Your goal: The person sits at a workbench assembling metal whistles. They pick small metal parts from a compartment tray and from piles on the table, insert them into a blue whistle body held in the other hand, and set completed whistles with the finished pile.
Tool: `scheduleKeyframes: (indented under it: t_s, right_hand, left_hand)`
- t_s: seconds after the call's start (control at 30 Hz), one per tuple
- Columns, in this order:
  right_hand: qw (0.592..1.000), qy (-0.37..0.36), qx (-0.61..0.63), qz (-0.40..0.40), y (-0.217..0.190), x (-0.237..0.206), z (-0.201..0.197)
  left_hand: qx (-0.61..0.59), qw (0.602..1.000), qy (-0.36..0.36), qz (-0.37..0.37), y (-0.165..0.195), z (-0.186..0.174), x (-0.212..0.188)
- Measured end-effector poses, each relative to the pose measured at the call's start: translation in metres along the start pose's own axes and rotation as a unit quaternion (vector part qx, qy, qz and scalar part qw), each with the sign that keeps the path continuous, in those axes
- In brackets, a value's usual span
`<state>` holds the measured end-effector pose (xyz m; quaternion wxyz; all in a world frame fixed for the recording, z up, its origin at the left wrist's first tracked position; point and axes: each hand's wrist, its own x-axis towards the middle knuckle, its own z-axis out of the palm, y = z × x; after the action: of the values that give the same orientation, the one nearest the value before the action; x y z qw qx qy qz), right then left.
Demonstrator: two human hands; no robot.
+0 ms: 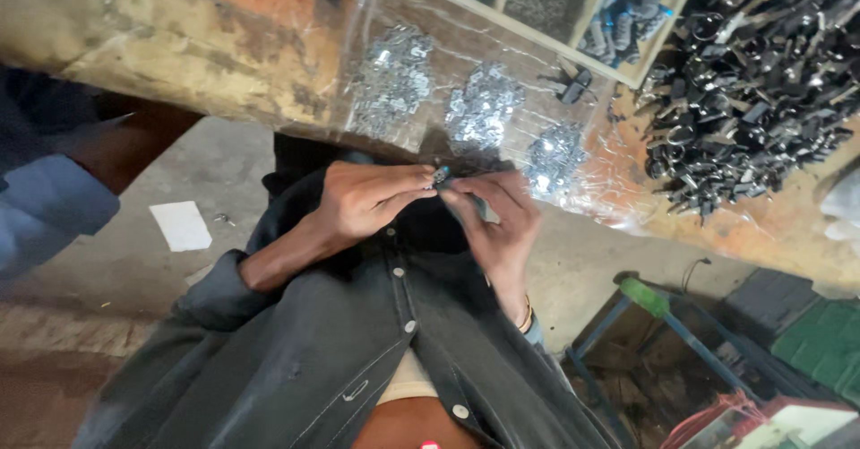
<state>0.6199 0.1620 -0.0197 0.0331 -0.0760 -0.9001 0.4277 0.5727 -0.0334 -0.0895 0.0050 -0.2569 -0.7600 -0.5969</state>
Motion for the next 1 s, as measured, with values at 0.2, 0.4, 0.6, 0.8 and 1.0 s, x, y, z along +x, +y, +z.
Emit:
scheduleKeyframes:
  t_s: [0.2,0.4,0.6,0.8,1.0]
  right_hand:
    - [0.959,0.124,-0.231,-0.108,0.032,0.003,-0.02]
    - [0.954,0.074,-0.227,-0.181,0.056,-0.011,-0.021]
    - [0.994,0.058,-0.003,-0.095,0.04,-0.009,0.002]
    - [0.993,0.032,0.075,-0.09,0.011,0.002,0.023]
    - [0.991,0.037,0.126,-0.006,0.002,0.007,0.032]
  left_hand:
    - [-0.073,0.992,0.024,-0.102,0.001,0.003,0.001]
    - [-0.107,0.981,0.028,-0.158,-0.001,0.003,-0.001]
    - [-0.091,0.984,0.035,-0.152,-0.001,0.004,-0.001]
    - [-0.101,0.983,0.036,-0.148,-0.004,0.005,-0.001]
    - [-0.058,0.993,0.026,-0.095,-0.007,0.004,-0.003]
